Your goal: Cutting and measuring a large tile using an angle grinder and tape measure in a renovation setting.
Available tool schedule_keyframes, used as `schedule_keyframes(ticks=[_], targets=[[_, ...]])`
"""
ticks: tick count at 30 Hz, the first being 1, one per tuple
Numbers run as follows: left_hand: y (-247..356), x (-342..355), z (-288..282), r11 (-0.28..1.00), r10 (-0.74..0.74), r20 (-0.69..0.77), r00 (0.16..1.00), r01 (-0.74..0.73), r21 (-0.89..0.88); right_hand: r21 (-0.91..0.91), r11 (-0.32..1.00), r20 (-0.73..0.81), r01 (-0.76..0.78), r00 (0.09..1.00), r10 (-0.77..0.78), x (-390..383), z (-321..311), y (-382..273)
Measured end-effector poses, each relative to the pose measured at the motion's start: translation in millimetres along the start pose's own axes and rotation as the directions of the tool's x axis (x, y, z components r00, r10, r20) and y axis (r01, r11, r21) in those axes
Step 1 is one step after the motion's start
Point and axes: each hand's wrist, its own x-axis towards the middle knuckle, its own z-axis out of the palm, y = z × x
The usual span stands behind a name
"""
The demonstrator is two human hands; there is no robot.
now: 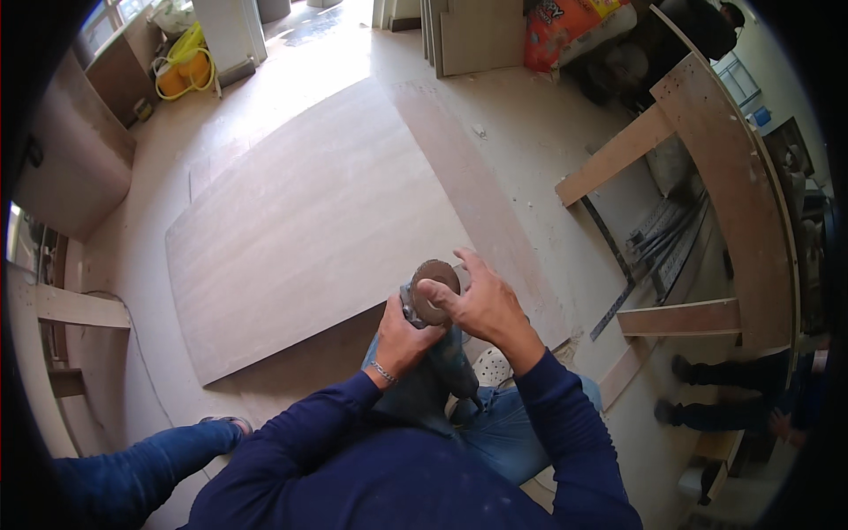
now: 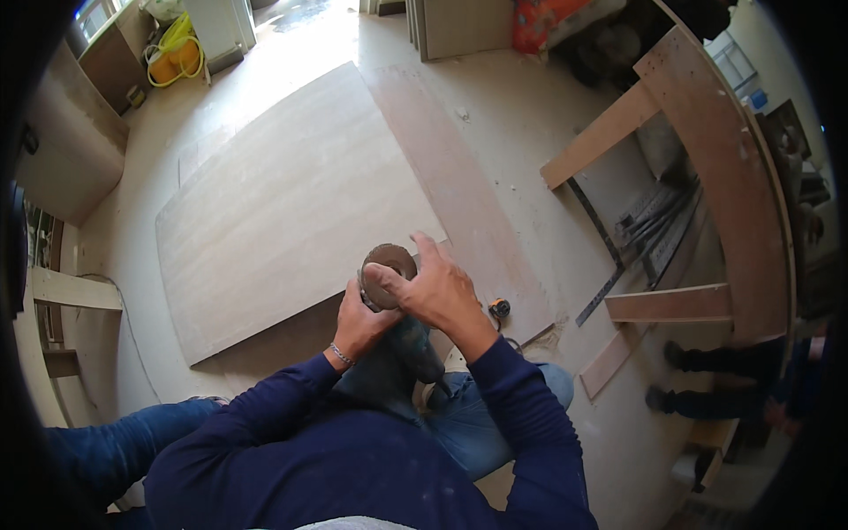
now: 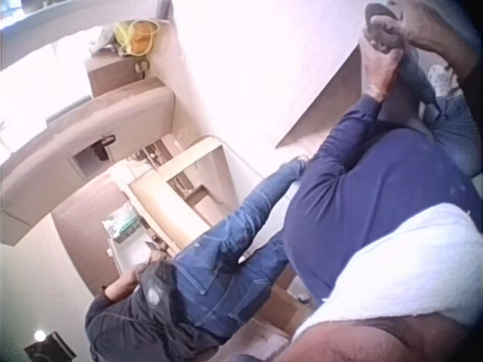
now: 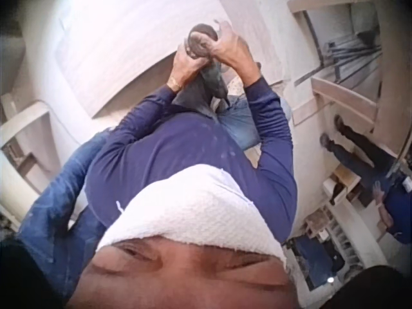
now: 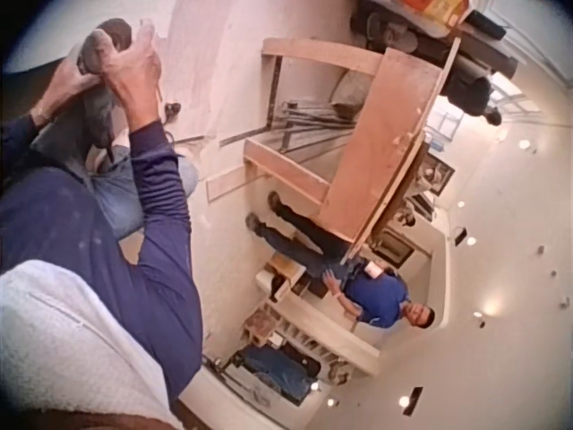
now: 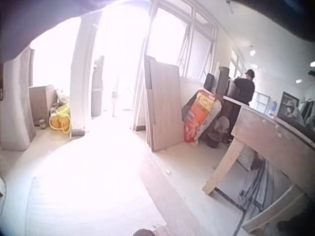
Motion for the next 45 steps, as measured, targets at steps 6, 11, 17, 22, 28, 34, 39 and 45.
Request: schedule_keyframes(ticks=[6,11,17,22,28,34,39,45], targets=[[-15,11,13,0.999,0.048,-0.055,0.997,-0.048,0.007,-0.272,0.961,0.257,-0.057,0.958,0.13,22,7,-31],[-10,15,15,0.998,0.024,-0.079,0.997,-0.028,-0.054,-0.048,0.993,0.081,0.106,0.992,-0.102,18,11,-4],[-25,21,21,0.995,0.088,-0.003,0.996,-0.088,0.046,-0.069,0.998,0.143,-0.007,0.99,0.017,23,7,0],[-21,21,26,0.983,0.123,-0.071,0.99,-0.111,0.147,0.067,0.988,0.048,0.137,0.989,-0.141,28,12,8],[-19,26,26,0.989,0.091,-0.046,0.995,-0.085,0.119,-0.157,0.967,0.164,-0.199,0.961,0.224,41,13,-3],[-3,24,20,0.991,0.119,-0.03,0.992,-0.117,0.061,0.028,0.96,0.015,-0.28,0.96,0.279,35,10,11],[-10,21,23,0.987,0.153,-0.051,0.987,-0.151,0.048,-0.114,0.975,0.241,-0.188,0.947,0.211,29,-3,-2],[-4,25,25,0.981,0.194,-0.045,0.98,-0.194,-0.004,0.191,0.968,0.167,-0.163,0.977,0.132,35,0,14]])
